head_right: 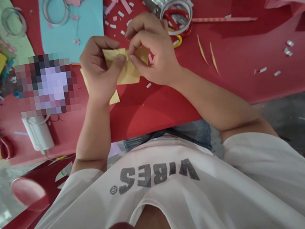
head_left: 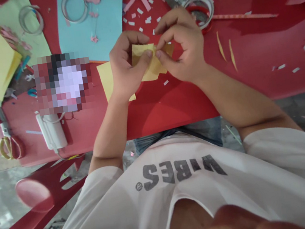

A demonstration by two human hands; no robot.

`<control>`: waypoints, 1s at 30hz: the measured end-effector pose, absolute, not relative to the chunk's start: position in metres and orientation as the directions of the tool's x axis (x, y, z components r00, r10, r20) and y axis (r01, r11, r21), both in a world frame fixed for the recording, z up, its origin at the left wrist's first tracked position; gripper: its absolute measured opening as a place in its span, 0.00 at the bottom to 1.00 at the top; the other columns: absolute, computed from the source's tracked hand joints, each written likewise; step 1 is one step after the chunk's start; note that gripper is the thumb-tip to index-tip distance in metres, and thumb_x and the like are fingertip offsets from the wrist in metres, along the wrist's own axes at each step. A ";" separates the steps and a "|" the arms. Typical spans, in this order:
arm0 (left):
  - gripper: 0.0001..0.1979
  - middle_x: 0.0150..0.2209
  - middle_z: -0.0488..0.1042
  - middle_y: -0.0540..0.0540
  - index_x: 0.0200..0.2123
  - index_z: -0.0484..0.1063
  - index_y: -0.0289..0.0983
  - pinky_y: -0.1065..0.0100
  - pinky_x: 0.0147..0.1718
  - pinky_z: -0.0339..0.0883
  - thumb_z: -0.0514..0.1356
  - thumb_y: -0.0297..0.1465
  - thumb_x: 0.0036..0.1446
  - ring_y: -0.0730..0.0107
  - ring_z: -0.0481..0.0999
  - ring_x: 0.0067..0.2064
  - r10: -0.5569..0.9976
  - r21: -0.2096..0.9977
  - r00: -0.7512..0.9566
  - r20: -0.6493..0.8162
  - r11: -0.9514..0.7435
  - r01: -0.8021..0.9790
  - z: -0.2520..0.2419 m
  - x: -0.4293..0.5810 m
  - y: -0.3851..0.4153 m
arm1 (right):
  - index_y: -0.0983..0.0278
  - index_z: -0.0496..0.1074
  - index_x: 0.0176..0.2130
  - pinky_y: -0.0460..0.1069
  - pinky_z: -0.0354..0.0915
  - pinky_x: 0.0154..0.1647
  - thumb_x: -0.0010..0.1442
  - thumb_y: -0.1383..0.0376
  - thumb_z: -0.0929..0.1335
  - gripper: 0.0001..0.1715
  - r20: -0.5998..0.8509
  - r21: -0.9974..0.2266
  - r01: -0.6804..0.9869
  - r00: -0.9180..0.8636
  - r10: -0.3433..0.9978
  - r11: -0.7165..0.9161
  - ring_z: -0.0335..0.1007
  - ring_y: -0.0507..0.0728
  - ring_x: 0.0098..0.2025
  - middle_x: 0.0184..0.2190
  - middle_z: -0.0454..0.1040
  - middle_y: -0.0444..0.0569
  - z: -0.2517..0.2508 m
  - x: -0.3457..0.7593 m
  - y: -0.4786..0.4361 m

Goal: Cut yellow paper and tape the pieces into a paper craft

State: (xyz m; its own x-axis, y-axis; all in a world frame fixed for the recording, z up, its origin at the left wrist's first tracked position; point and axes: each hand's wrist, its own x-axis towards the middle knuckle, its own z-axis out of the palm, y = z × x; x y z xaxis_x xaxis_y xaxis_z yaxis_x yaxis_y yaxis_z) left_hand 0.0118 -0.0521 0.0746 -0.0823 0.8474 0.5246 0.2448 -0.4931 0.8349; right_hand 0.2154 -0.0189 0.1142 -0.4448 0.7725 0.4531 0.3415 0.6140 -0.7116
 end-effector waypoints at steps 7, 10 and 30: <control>0.21 0.42 0.77 0.47 0.46 0.77 0.54 0.51 0.40 0.72 0.69 0.60 0.60 0.54 0.77 0.42 0.858 0.846 -0.085 0.507 -0.476 0.241 0.081 0.013 -0.055 | 0.45 0.74 0.38 0.74 0.68 0.61 0.66 0.49 0.71 0.07 0.296 -0.743 0.443 -0.456 0.839 0.502 0.71 0.73 0.61 0.52 0.80 0.43 0.119 0.213 -0.021; 0.23 0.41 0.77 0.47 0.45 0.77 0.53 0.53 0.39 0.72 0.68 0.63 0.60 0.57 0.75 0.39 0.844 0.833 -0.081 0.530 -0.501 0.234 0.076 0.012 -0.051 | 0.48 0.72 0.37 0.72 0.65 0.67 0.66 0.50 0.70 0.08 0.350 -0.775 0.340 -0.471 0.810 0.533 0.75 0.70 0.57 0.50 0.80 0.44 0.118 0.213 -0.021; 0.26 0.41 0.78 0.48 0.46 0.77 0.52 0.56 0.38 0.71 0.67 0.64 0.60 0.62 0.76 0.39 0.838 0.826 -0.080 0.540 -0.510 0.238 0.071 0.013 -0.050 | 0.49 0.69 0.37 0.65 0.69 0.62 0.69 0.51 0.70 0.10 0.410 -0.803 0.200 -0.500 0.763 0.562 0.77 0.65 0.47 0.40 0.79 0.45 0.110 0.214 -0.016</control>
